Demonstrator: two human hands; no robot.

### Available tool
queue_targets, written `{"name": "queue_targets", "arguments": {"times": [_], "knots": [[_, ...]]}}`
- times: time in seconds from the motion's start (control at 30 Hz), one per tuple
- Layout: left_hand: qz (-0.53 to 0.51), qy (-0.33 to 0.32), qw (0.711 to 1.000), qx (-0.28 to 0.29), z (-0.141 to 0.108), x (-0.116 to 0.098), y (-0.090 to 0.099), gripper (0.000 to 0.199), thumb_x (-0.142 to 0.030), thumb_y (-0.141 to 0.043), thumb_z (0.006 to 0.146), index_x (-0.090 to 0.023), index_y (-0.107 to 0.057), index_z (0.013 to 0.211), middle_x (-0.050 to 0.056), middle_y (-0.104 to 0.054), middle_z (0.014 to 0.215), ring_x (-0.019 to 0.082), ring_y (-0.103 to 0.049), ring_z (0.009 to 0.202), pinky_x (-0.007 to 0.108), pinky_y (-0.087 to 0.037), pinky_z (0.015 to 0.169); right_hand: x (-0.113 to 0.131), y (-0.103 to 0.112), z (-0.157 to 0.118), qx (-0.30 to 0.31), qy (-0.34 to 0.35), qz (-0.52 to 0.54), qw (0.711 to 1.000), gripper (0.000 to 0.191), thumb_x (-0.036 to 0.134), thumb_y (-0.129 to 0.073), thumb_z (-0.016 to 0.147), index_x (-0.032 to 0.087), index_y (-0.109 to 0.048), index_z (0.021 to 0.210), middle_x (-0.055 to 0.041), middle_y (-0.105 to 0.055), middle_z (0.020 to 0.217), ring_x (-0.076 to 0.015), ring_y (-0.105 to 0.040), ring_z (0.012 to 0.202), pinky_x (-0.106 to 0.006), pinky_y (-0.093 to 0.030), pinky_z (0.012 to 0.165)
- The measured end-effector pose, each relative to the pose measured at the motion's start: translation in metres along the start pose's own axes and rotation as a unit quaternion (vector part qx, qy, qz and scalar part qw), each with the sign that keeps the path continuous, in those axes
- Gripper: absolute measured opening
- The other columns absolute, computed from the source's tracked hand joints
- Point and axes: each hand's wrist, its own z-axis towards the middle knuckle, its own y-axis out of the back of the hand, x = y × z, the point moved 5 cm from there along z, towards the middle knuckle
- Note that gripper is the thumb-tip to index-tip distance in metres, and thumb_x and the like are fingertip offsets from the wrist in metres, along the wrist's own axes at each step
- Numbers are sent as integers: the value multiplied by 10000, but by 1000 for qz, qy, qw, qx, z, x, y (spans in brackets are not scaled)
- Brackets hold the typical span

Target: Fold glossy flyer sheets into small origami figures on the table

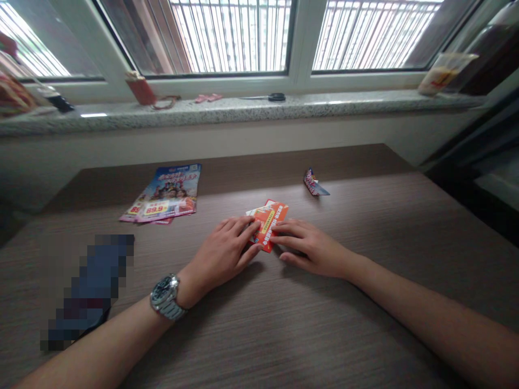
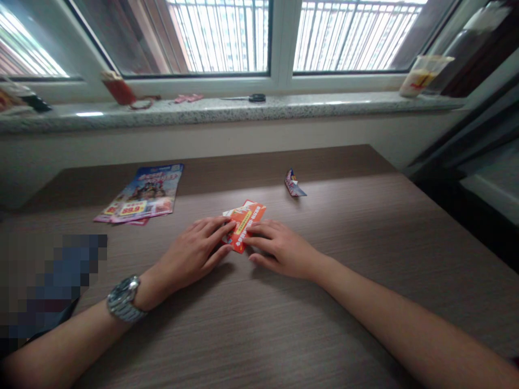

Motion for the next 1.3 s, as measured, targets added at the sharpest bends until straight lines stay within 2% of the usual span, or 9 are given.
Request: {"name": "queue_targets", "arguments": {"times": [0.23, 0.43, 0.6, 0.7, 0.9, 1.07, 1.3], "knots": [[-16, -14, 1000, 0, 1, 1, 0, 449, -419, -449, 1066, -157, -560, 1414, 138, -567, 1475, 279, -525, 1380, 508, -338, 1233, -2, 2, 0, -16, -11, 15, 1000, 386, 340, -582, 1021, 239, -607, 1393, -127, -633, 1412, -270, -573, 1335, -508, -441, 1159], [-40, -35, 999, 5, 2, 0, 2, 485, -462, -502, 1037, -156, -551, 1411, 144, -554, 1500, 291, -449, 1459, 524, -286, 1262, -6, 3, 1, -24, -37, -10, 999, 377, 313, -548, 1036, 219, -597, 1398, -125, -581, 1487, -288, -467, 1448, -522, -417, 1189], [-61, -49, 997, 1, 2, 0, 2, 511, -460, -566, 1000, -152, -533, 1407, 147, -534, 1522, 278, -420, 1482, 511, -267, 1275, -6, 2, 1, -17, -39, -9, 999, 367, 269, -559, 1028, 219, -605, 1389, -115, -604, 1473, -281, -509, 1422, -533, -423, 1189], [-60, -46, 997, -10, 2, 0, 3, 489, -443, -612, 975, -161, -557, 1371, 143, -544, 1511, 287, -446, 1459, 518, -302, 1256, -5, 2, 1, -17, -42, -7, 999, 344, 266, -568, 1024, 218, -635, 1358, -119, -635, 1436, -283, -554, 1384, -520, -465, 1159], [-67, -44, 996, -29, 2, -2, 3, 367, -377, -638, 974, -226, -636, 1308, 100, -640, 1386, 289, -599, 1275, 486, -498, 1088, -5, 4, 1, -19, -51, -8, 998, 332, 267, -589, 1017, 241, -650, 1343, -103, -650, 1419, -275, -580, 1356, -499, -488, 1140], [-70, -58, 995, -39, 1, -3, 2, 305, -341, -624, 992, -240, -679, 1274, 85, -669, 1357, 279, -632, 1242, 467, -525, 1059, -4, 5, 1, -18, -40, -13, 999, 266, 266, -574, 1023, 228, -686, 1261, -101, -676, 1376, -266, -604, 1314, -484, -501, 1118], [-62, -71, 994, -62, 0, -2, 4, 284, -275, -539, 1036, -231, -707, 1260, 81, -701, 1321, 271, -678, 1184, 453, -559, 1016, -5, 5, 1, -22, -28, -22, 999, 268, 303, -613, 1009, 229, -676, 1259, -103, -684, 1349, -279, -617, 1273, -496, -519, 1088]]}}
